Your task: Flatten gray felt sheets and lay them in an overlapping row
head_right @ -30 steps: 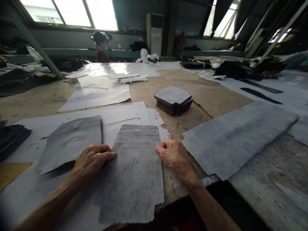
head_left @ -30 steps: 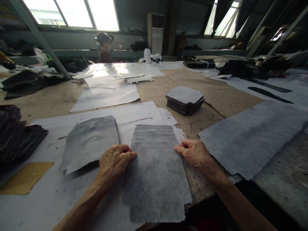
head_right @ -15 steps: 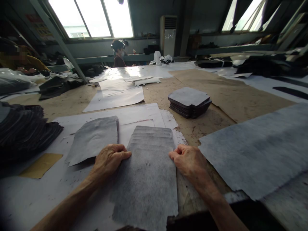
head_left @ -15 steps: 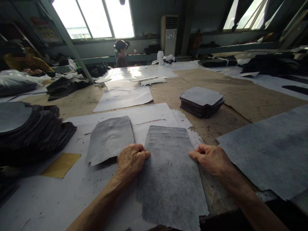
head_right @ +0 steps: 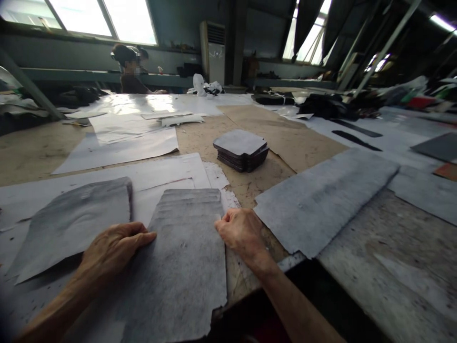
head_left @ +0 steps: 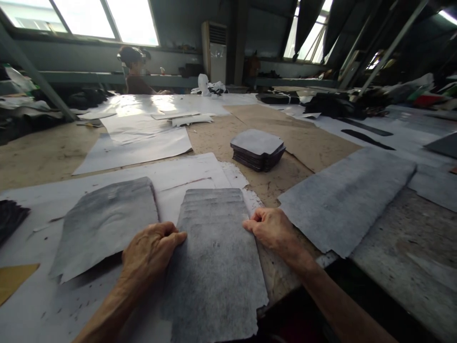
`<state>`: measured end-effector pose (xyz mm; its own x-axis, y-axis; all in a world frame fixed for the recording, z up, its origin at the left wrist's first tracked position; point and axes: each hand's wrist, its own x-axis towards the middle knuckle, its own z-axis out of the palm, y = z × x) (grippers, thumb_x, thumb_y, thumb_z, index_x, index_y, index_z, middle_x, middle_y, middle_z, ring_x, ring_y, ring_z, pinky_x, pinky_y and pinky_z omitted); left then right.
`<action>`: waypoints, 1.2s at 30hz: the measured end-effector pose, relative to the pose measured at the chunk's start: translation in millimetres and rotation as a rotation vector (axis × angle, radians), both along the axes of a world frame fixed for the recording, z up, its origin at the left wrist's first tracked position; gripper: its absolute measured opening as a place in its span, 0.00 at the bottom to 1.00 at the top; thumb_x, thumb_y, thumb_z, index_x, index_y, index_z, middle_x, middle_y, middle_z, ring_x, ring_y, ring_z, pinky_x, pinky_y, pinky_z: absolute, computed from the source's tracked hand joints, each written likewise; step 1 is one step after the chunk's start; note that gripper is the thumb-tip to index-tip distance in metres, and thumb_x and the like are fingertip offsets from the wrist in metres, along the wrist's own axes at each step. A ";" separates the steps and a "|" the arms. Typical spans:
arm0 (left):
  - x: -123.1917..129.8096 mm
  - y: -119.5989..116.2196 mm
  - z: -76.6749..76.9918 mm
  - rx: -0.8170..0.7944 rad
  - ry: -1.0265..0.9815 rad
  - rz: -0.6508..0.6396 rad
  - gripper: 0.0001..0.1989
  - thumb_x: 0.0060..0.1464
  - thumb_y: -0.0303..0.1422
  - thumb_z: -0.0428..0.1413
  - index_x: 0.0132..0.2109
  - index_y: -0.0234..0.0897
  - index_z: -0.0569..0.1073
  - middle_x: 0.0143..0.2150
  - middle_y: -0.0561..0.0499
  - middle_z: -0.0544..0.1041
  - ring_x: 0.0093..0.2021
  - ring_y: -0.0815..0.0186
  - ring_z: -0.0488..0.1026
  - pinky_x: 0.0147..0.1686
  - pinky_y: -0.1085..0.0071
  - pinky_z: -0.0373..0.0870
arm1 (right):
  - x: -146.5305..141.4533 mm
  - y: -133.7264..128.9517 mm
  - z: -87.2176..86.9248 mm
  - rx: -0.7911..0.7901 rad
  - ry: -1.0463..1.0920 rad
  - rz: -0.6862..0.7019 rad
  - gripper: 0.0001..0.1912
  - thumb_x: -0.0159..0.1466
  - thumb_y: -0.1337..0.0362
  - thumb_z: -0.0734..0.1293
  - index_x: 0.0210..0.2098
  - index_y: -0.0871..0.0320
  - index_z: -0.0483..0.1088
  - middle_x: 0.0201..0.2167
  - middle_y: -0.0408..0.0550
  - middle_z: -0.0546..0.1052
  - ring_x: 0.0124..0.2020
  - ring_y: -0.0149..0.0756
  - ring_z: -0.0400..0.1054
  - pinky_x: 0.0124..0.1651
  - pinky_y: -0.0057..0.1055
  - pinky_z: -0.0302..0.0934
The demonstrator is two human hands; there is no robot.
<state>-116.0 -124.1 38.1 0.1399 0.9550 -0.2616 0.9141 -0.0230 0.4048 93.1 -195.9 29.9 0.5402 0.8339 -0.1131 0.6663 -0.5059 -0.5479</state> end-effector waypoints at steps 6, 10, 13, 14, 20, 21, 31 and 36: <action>5.8 -5.2 0.0 0.062 0.103 0.021 0.11 0.48 0.40 0.50 0.23 0.41 0.69 0.27 0.49 0.74 0.34 0.55 0.71 0.27 0.67 0.56 | -2.0 -5.2 -5.6 0.141 -0.099 0.071 0.04 0.50 0.66 0.65 0.27 0.58 0.67 0.27 0.44 0.73 0.28 0.33 0.64 0.30 0.28 0.55; 7.4 -8.5 -3.4 0.110 0.028 0.059 0.07 0.48 0.37 0.52 0.35 0.40 0.67 0.29 0.52 0.74 0.33 0.59 0.71 0.29 0.68 0.57 | 5.6 -0.2 -8.3 0.334 -0.151 0.343 0.20 0.49 0.72 0.64 0.42 0.58 0.67 0.43 0.47 0.72 0.36 0.33 0.65 0.38 0.28 0.58; 6.6 -9.7 -7.6 0.181 -0.061 0.062 0.14 0.47 0.33 0.54 0.43 0.39 0.64 0.35 0.51 0.74 0.35 0.62 0.71 0.33 0.68 0.60 | 15.1 9.7 -4.1 0.218 -0.097 0.414 0.20 0.48 0.72 0.65 0.41 0.57 0.69 0.39 0.45 0.73 0.34 0.33 0.65 0.36 0.28 0.57; 6.4 -9.9 -8.8 0.207 -0.078 0.057 0.15 0.46 0.32 0.55 0.43 0.39 0.64 0.39 0.50 0.74 0.37 0.62 0.71 0.34 0.68 0.61 | 18.1 13.1 -2.3 0.163 -0.066 0.408 0.19 0.47 0.71 0.66 0.40 0.57 0.69 0.37 0.45 0.73 0.32 0.33 0.64 0.34 0.28 0.57; 6.2 -9.8 -11.2 0.237 -0.147 0.051 0.17 0.44 0.30 0.55 0.44 0.39 0.65 0.44 0.49 0.72 0.39 0.62 0.70 0.37 0.67 0.63 | 26.0 20.8 -4.8 0.092 0.141 0.354 0.11 0.44 0.66 0.68 0.29 0.58 0.68 0.25 0.41 0.69 0.27 0.32 0.61 0.28 0.27 0.54; 6.0 -9.5 -11.3 0.234 -0.155 0.057 0.17 0.44 0.29 0.56 0.44 0.39 0.65 0.44 0.50 0.72 0.39 0.62 0.70 0.37 0.67 0.63 | 25.7 19.9 -7.5 0.123 0.161 0.356 0.09 0.44 0.66 0.67 0.26 0.57 0.66 0.24 0.41 0.68 0.26 0.32 0.61 0.28 0.27 0.54; 3.1 -5.8 -16.6 0.226 -0.277 0.043 0.14 0.42 0.28 0.56 0.41 0.40 0.70 0.46 0.53 0.68 0.27 0.71 0.67 0.31 0.70 0.63 | 23.1 7.8 -28.7 0.418 0.168 0.446 0.02 0.49 0.67 0.62 0.21 0.56 0.64 0.25 0.42 0.69 0.30 0.34 0.63 0.35 0.30 0.56; 4.0 -5.4 -12.6 0.209 -0.261 0.061 0.02 0.43 0.31 0.56 0.28 0.38 0.70 0.38 0.53 0.70 0.31 0.68 0.67 0.32 0.70 0.61 | 17.5 5.0 -24.0 0.307 0.150 0.277 0.04 0.50 0.62 0.64 0.24 0.55 0.66 0.21 0.41 0.68 0.25 0.33 0.61 0.29 0.29 0.54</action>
